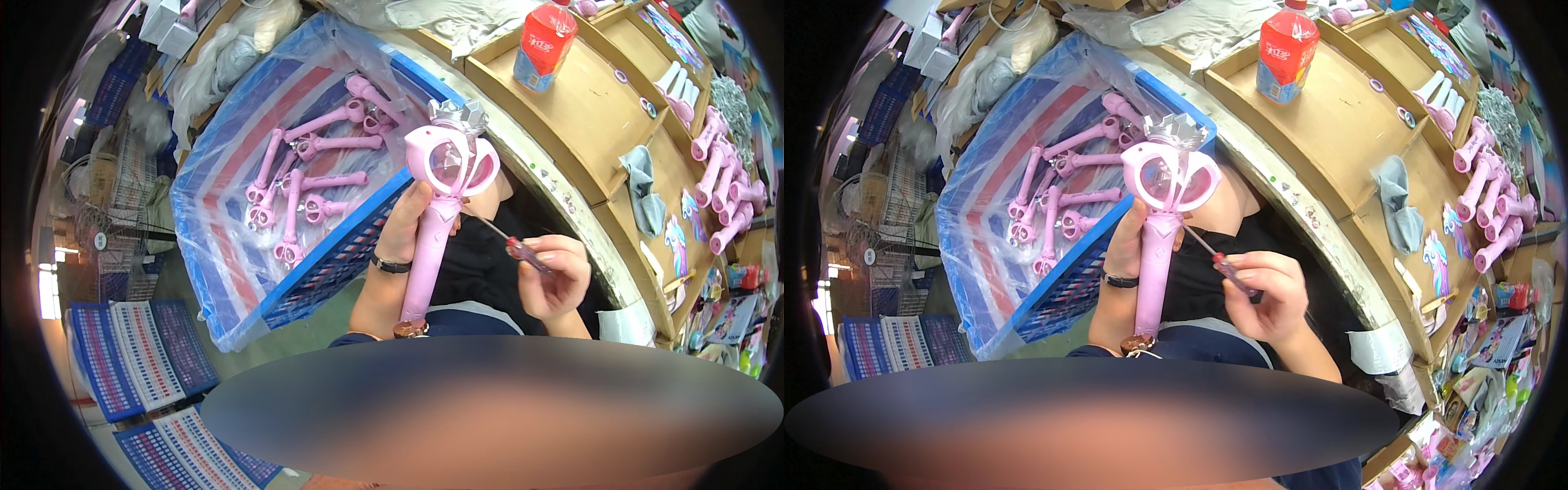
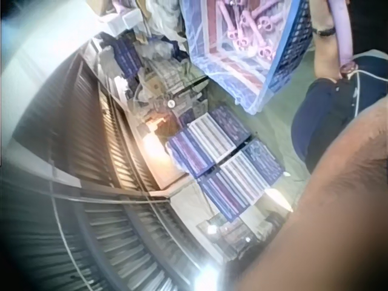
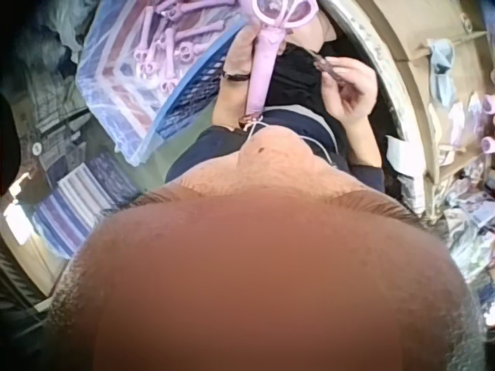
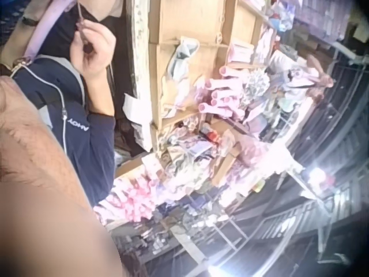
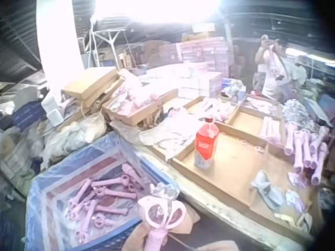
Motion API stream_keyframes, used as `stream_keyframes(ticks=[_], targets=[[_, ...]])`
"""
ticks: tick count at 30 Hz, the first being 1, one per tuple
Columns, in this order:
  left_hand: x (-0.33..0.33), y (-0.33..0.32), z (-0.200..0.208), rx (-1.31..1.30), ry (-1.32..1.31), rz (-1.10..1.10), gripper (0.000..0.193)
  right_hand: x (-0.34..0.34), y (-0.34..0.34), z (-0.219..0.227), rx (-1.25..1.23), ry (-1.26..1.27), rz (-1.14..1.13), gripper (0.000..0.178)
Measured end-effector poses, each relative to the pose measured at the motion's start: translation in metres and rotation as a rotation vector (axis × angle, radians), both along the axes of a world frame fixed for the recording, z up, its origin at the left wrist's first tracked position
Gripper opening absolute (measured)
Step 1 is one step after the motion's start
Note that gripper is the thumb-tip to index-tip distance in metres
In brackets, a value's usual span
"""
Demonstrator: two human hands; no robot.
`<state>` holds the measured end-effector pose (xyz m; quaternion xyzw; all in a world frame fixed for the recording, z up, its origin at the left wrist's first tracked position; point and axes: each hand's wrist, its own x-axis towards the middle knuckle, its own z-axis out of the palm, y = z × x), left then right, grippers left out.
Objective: The person assembles pink toy wands by attaching a clear plastic top, inserting a small metal piece, and affixing a decorative wing sticker. They wipe the wand with a cloth and place the finished item into a blue basket.
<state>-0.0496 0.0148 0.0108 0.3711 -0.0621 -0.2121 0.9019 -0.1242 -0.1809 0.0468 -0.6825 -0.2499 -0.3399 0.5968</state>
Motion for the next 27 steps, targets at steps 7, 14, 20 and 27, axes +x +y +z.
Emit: stream_keyframes(ticks=[7,14,20,27], targets=[[-0.005,-0.001,0.002,0.050,-0.017,0.029,0.044,0.008,0.008,0.000,-0.058,-0.121,0.024,0.038],[-0.009,-0.007,0.008,0.229,-0.029,0.118,0.041,0.013,0.007,0.004,-0.109,-0.004,-0.073,0.033],[-0.012,-0.007,0.016,0.293,-0.035,0.255,0.036,0.012,-0.002,0.002,-0.221,0.285,-0.202,0.017],[-0.011,-0.007,0.013,0.397,-0.179,0.271,0.040,0.009,-0.008,-0.008,-0.059,0.635,-0.102,0.018]])
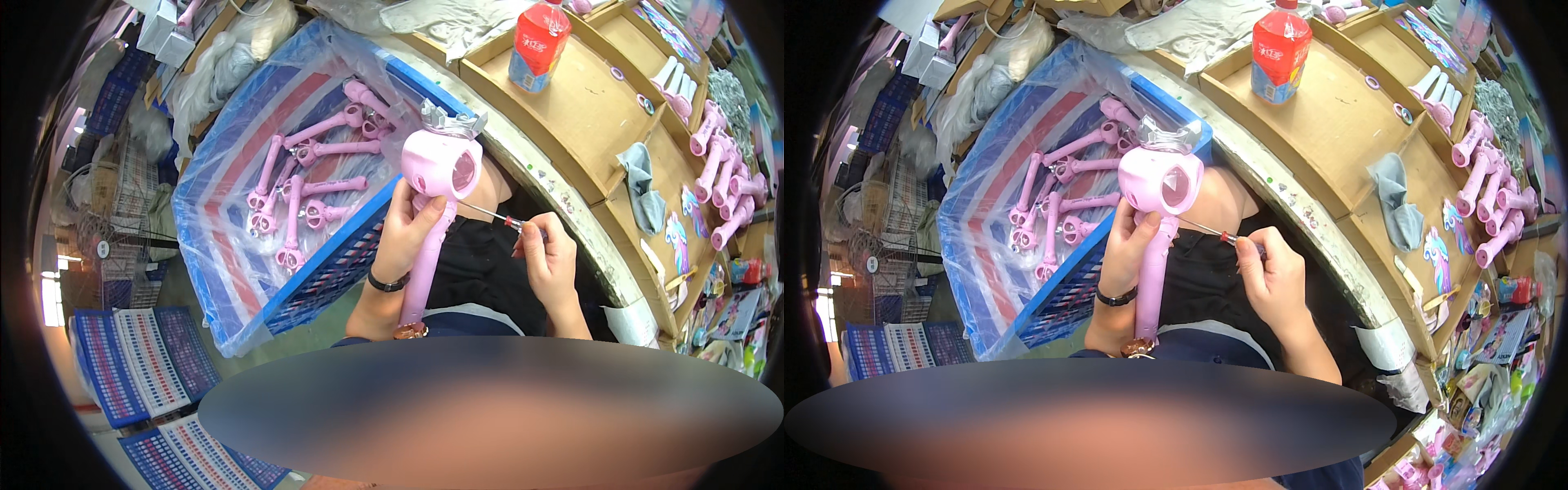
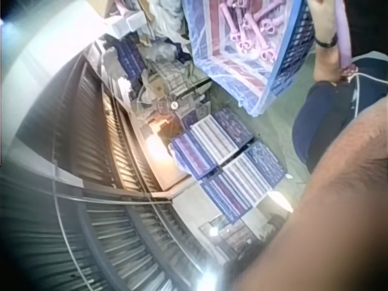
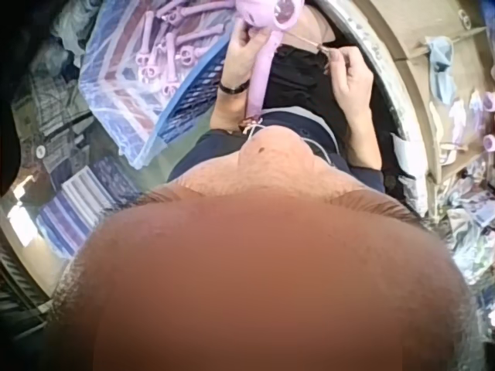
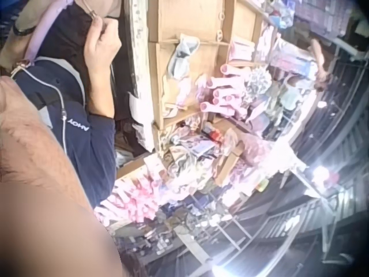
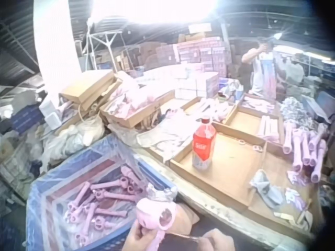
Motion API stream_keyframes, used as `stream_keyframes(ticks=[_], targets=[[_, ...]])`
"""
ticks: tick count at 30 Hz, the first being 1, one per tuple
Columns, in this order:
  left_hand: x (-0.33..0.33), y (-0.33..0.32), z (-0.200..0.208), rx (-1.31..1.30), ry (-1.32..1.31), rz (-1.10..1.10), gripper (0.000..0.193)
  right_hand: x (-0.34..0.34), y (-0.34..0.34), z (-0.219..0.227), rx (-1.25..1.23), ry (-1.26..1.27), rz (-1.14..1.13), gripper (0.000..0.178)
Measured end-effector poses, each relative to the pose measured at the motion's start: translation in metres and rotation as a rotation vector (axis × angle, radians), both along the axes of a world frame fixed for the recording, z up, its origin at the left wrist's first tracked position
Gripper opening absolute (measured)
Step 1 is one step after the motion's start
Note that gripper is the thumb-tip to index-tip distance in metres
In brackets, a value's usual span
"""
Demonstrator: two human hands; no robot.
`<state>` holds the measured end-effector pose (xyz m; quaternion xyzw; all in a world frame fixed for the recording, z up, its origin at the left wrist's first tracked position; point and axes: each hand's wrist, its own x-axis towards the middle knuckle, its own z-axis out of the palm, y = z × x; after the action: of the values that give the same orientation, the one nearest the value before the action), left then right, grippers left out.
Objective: The person assembles pink toy wands by attaching a clear plastic top, inserting a small metal piece, and affixing a decorative wing sticker. They wipe the wand with a cloth and place the finished item into a blue basket.
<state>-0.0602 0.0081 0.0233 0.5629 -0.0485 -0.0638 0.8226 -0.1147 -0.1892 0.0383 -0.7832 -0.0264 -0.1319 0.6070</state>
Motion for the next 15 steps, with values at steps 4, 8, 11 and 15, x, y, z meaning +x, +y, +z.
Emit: stream_keyframes(ticks=[4,8,11,15], targets=[[-0.001,0.002,0.003,0.010,-0.027,-0.013,0.041,0.002,-0.004,-0.002,-0.135,-0.180,0.010,0.017],[-0.003,0.001,0.006,0.067,-0.088,0.019,0.046,-0.002,-0.011,-0.001,-0.081,0.069,0.012,0.025],[-0.002,-0.002,0.003,0.104,-0.134,0.053,0.047,0.001,-0.015,0.000,0.175,0.355,0.084,0.034],[0.002,-0.001,-0.004,0.071,-0.017,0.031,0.036,0.005,-0.012,0.003,0.232,0.401,0.094,0.033]])
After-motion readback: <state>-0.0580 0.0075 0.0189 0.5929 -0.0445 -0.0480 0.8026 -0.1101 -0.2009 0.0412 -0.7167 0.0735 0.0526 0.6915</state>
